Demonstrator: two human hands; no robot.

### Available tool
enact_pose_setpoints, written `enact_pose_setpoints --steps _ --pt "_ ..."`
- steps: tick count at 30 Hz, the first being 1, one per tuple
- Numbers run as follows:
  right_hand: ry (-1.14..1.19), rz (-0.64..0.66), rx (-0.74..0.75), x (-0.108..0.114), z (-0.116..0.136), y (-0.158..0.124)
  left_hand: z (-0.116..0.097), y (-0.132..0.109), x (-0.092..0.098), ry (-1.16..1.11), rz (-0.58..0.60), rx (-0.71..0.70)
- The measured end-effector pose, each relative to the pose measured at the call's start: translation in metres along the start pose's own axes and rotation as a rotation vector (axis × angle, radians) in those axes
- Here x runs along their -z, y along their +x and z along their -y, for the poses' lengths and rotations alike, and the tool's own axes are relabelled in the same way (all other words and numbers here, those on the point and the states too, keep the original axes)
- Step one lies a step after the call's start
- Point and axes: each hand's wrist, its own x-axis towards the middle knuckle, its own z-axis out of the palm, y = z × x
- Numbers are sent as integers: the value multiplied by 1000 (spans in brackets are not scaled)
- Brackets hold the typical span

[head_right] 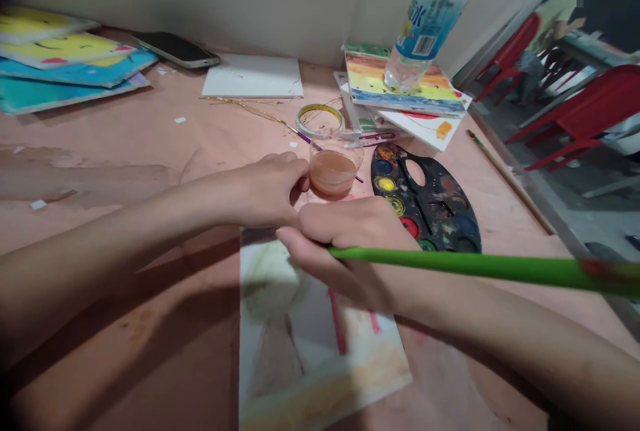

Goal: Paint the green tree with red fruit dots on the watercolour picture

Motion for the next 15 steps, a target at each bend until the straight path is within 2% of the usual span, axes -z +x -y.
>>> enact_pose_setpoints --steps 4,10,15 --pt "175 -39 41 0 0 -4 -2 -3 1 -18 11 4" --pt "254 -26 40 -1 3 -8 -4 -7 5 -26 32 50" --pt "355 105 42 -2 9 -16 -9 -8 7 -9 53 84"
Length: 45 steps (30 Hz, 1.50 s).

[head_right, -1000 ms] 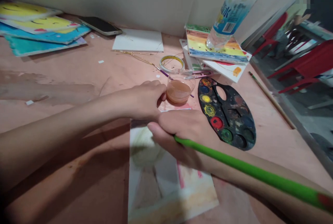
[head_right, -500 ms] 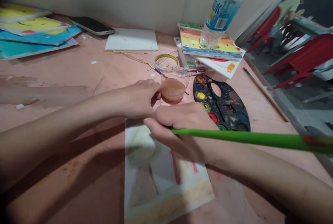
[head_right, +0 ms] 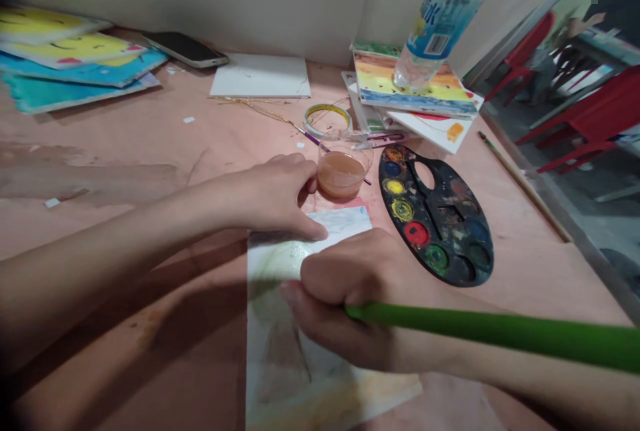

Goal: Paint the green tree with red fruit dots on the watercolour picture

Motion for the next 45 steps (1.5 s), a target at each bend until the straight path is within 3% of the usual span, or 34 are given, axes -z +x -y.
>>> enact_pose_setpoints --steps 3,13,18,21,25,30,34,38,45 --pt "31 56 29 -3 2 -2 -1 0 0 3 9 -6" --pt "-49 -13 -7 2 3 4 2 1 -4 -15 -15 -32" --pt "55 126 50 -6 4 3 3 3 -5 -9 -25 -53" --pt "79 48 44 -7 5 5 3 3 -4 -16 -29 -53" --pt "72 70 18 -3 3 4 4 2 -5 -12 -47 -62" --pt "51 -30 -89 -9 -4 8 6 6 -10 -13 -70 -48" --pt "73 -47 -24 -14 -6 13 6 8 -10 -9 -75 -85" --pt "45 -57 -85 -15 -4 13 5 7 -8 -9 -62 -72" --pt "109 -96 -40 -20 -3 12 6 6 -8 9 -73 -63"
